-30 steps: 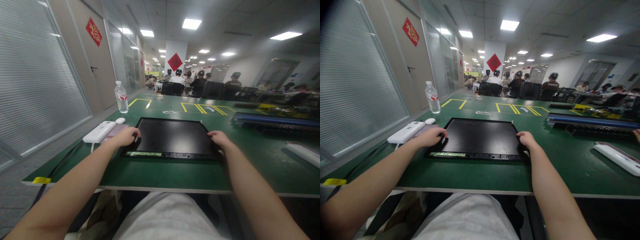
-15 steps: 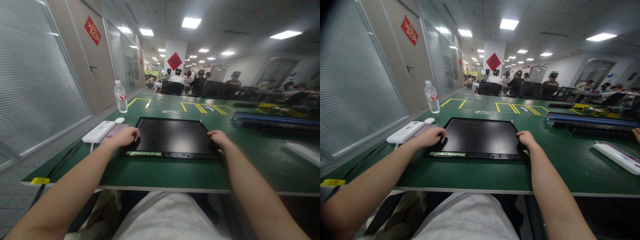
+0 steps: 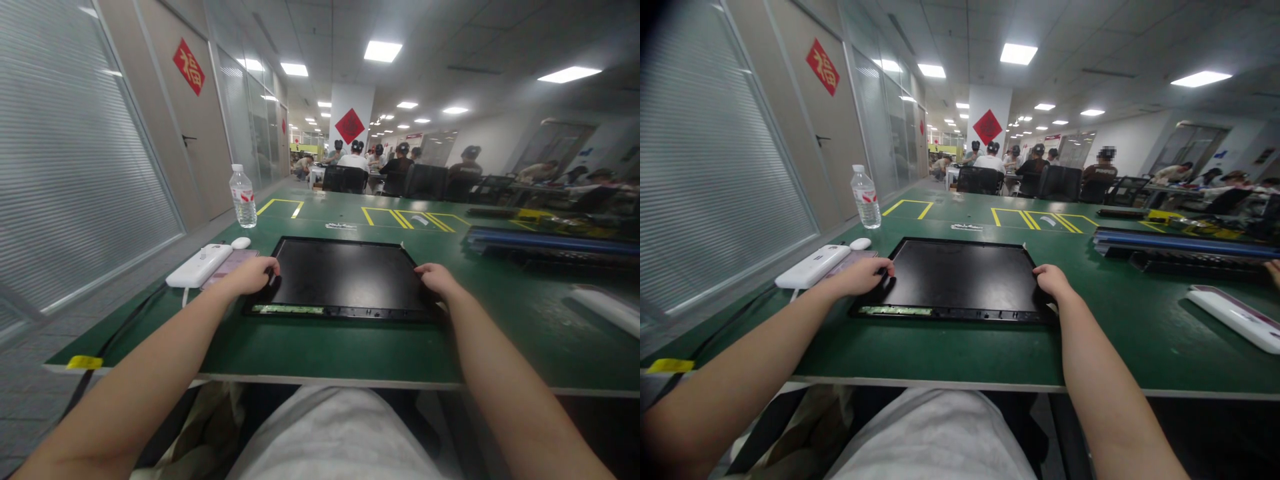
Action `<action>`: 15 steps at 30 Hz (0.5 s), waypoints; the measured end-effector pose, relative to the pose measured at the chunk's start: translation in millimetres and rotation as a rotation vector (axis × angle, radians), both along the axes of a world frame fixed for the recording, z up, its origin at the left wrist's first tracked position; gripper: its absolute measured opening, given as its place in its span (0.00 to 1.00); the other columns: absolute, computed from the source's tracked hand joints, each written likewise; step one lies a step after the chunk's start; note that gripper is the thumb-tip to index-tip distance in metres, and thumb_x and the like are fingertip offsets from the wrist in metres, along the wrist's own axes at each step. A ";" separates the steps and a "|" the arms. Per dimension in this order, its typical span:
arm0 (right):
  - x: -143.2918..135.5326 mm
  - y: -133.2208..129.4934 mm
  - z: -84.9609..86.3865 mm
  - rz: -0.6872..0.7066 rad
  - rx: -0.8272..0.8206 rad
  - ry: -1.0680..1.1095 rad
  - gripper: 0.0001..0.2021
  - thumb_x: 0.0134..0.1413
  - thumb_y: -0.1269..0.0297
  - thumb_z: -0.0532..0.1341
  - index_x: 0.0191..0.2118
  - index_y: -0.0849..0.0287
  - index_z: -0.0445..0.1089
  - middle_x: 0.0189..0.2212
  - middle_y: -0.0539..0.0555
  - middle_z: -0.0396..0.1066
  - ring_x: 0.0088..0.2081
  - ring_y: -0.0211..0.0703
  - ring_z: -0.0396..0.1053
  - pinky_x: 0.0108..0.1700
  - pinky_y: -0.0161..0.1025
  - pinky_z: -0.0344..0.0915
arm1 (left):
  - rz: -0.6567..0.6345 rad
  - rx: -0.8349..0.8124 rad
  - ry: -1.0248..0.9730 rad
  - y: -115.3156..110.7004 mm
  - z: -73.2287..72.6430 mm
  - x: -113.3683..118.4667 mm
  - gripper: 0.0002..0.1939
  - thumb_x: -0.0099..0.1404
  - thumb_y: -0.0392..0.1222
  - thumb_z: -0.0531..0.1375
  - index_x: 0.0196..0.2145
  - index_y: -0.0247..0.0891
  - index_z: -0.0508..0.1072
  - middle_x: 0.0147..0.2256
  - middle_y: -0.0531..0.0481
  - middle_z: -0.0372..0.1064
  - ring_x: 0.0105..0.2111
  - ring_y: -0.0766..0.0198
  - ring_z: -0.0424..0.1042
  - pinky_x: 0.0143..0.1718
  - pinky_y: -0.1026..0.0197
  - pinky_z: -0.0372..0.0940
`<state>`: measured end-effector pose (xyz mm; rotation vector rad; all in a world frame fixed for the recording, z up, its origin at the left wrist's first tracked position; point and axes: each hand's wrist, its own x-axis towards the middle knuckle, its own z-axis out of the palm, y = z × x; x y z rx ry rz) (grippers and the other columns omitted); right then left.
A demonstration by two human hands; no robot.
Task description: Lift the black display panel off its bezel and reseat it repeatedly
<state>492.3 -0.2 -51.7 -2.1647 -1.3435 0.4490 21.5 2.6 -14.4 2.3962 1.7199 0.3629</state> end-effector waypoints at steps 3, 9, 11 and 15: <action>-0.3 -0.3 0.0 0.003 0.004 0.002 0.23 0.44 0.82 0.57 0.45 0.60 0.79 0.44 0.59 0.77 0.43 0.45 0.74 0.45 0.34 0.66 | -0.013 0.001 -0.032 1.2 -0.2 -1.3 0.18 0.51 0.25 0.53 0.34 0.40 0.75 0.36 0.49 0.76 0.38 0.56 0.74 0.38 0.62 0.64; 2.6 3.4 -5.7 0.000 0.018 0.025 0.23 0.44 0.81 0.57 0.45 0.61 0.79 0.44 0.60 0.78 0.42 0.47 0.74 0.44 0.35 0.67 | -0.063 0.021 -0.058 5.9 -4.5 -6.0 0.13 0.50 0.26 0.52 0.30 0.41 0.69 0.32 0.51 0.73 0.36 0.57 0.72 0.36 0.61 0.62; 4.5 5.0 -7.8 0.007 0.019 0.022 0.24 0.43 0.81 0.57 0.45 0.61 0.79 0.43 0.59 0.78 0.42 0.47 0.75 0.44 0.35 0.67 | -0.073 0.033 -0.059 7.6 -7.2 -7.6 0.12 0.51 0.27 0.52 0.31 0.41 0.68 0.32 0.51 0.72 0.36 0.58 0.71 0.36 0.61 0.61; 7.9 7.3 -10.5 0.021 0.008 0.007 0.25 0.43 0.81 0.56 0.46 0.61 0.79 0.44 0.59 0.78 0.43 0.47 0.74 0.45 0.35 0.67 | -0.039 0.049 -0.055 11.1 -13.6 -8.4 0.13 0.51 0.27 0.52 0.33 0.41 0.69 0.34 0.50 0.73 0.38 0.56 0.72 0.38 0.59 0.63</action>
